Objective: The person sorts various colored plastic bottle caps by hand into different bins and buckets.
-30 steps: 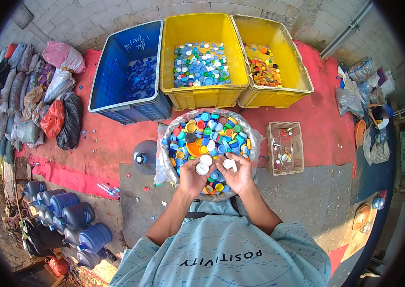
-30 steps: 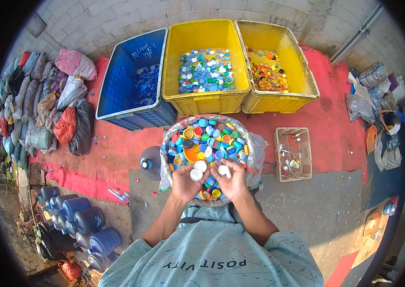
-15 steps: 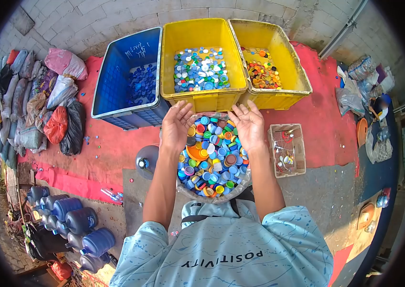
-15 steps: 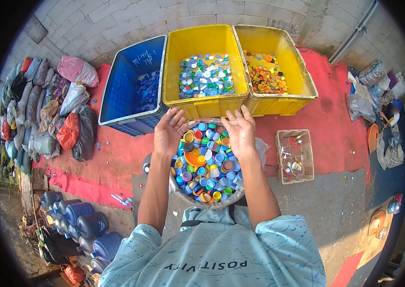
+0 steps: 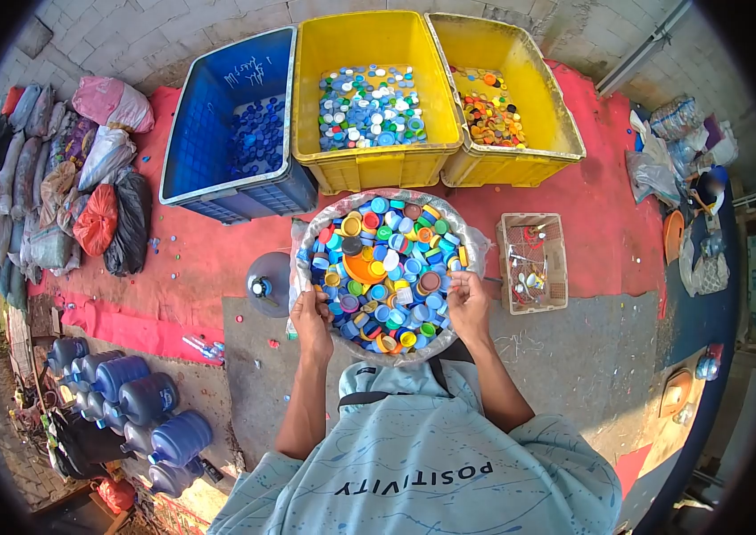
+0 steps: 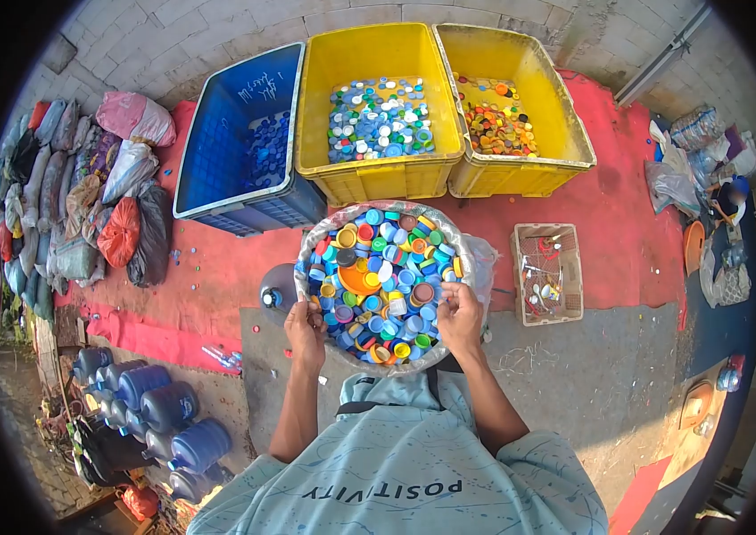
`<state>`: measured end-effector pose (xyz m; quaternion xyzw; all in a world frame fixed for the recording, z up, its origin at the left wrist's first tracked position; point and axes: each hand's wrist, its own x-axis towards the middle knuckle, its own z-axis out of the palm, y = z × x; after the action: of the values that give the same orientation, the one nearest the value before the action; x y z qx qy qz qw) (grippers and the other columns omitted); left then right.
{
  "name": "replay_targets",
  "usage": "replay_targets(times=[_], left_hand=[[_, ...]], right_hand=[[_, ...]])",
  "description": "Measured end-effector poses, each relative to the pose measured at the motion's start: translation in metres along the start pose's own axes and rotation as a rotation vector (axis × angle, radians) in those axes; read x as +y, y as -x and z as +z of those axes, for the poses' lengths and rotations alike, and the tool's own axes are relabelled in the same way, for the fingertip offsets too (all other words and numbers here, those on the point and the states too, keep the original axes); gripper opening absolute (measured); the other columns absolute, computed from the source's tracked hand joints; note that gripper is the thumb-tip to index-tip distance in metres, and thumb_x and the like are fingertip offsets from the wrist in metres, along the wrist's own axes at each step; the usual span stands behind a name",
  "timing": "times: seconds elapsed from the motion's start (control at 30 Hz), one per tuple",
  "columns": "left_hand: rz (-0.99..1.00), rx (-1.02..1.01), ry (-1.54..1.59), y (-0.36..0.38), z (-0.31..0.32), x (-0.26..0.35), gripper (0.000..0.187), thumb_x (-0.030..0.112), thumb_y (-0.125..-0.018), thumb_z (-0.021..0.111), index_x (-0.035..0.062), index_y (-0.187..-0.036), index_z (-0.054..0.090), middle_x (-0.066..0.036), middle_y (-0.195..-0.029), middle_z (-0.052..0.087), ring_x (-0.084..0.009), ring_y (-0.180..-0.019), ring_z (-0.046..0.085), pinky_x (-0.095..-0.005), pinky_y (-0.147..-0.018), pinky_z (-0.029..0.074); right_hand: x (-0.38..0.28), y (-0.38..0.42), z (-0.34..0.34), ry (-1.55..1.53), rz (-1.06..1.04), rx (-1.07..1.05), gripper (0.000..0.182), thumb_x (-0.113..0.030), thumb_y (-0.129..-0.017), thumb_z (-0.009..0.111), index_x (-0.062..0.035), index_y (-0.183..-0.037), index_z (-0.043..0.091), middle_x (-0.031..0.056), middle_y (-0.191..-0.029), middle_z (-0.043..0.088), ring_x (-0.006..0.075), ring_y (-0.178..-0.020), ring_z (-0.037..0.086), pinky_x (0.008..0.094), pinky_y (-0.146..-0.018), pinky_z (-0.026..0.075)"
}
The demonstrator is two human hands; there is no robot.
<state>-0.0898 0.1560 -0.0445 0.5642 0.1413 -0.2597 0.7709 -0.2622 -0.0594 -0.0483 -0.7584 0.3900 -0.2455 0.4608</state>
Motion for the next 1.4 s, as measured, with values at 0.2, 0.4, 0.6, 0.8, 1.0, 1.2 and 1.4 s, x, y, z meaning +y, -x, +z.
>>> replay_targets(times=[0.2,0.4,0.6,0.8,1.0,1.2,1.4], left_hand=[[0.089,0.014,-0.125,0.008,0.015,0.007,0.014,0.023,-0.096,0.060,0.0082,-0.094,0.061,0.005,-0.077,0.055,-0.0026,-0.061,0.042,-0.0207,-0.053,0.034],[0.229,-0.024,-0.379,0.003,-0.002,-0.007,0.013,0.015,-0.092,0.065,0.0050,-0.099,0.063,0.006,-0.080,0.056,-0.0010,-0.064,0.041,-0.0196,-0.054,0.030],[0.232,-0.064,-0.463,0.008,0.002,-0.008,0.015,0.015,-0.091,0.066,0.0013,-0.097,0.065,0.000,-0.082,0.063,-0.0048,-0.072,0.051,-0.0209,-0.066,0.041],[0.521,-0.080,-1.002,0.005,0.007,-0.006,0.020,0.013,-0.083,0.069,0.0022,-0.099,0.065,-0.007,-0.083,0.066,-0.0153,-0.072,0.055,-0.0293,-0.069,0.045],[0.685,-0.119,-1.108,0.007,0.011,-0.011,0.023,0.012,-0.077,0.070,0.0032,-0.098,0.065,-0.010,-0.085,0.067,-0.0261,-0.078,0.057,-0.0388,-0.074,0.045],[0.704,-0.131,-1.171,0.011,0.019,-0.014,0.026,0.009,-0.076,0.068,0.0033,-0.101,0.064,-0.012,-0.092,0.066,-0.0295,-0.084,0.056,-0.0409,-0.080,0.041],[0.996,-0.244,-1.392,0.005,0.040,-0.006,0.048,0.006,-0.073,0.067,0.0086,-0.120,0.060,-0.007,-0.101,0.065,-0.0277,-0.094,0.051,-0.0413,-0.079,0.038]], right_hand=[[-0.023,-0.011,0.017,0.031,-0.036,-0.067,0.030,0.004,-0.075,0.064,-0.0035,-0.104,0.061,0.0096,-0.087,0.063,0.0183,-0.066,0.063,0.0327,-0.062,0.051],[-0.024,-0.003,0.011,0.165,-0.135,-0.098,0.032,0.005,-0.074,0.065,-0.0025,-0.105,0.061,0.0126,-0.093,0.062,0.0249,-0.076,0.063,0.0362,-0.070,0.052],[-0.005,0.000,0.000,0.240,-0.205,-0.066,0.035,0.005,-0.073,0.067,-0.0020,-0.107,0.060,0.0133,-0.098,0.063,0.0264,-0.077,0.061,0.0374,-0.073,0.050],[-0.014,0.003,0.002,0.376,-0.245,-0.112,0.048,0.007,-0.070,0.063,-0.0027,-0.118,0.057,0.0159,-0.113,0.059,0.0369,-0.104,0.055,0.0465,-0.091,0.043],[-0.017,0.004,0.002,0.421,-0.269,-0.191,0.056,0.007,-0.070,0.061,-0.0048,-0.125,0.055,0.0134,-0.121,0.057,0.0360,-0.108,0.053,0.0473,-0.092,0.042],[-0.017,0.003,0.003,0.397,-0.273,-0.190,0.053,0.004,-0.072,0.062,-0.0037,-0.124,0.055,0.0144,-0.121,0.056,0.0360,-0.108,0.052,0.0467,-0.094,0.042],[-0.021,0.003,0.006,0.352,-0.263,-0.208,0.050,0.003,-0.072,0.064,-0.0014,-0.121,0.055,0.0172,-0.118,0.056,0.0371,-0.109,0.052,0.0458,-0.096,0.042]])
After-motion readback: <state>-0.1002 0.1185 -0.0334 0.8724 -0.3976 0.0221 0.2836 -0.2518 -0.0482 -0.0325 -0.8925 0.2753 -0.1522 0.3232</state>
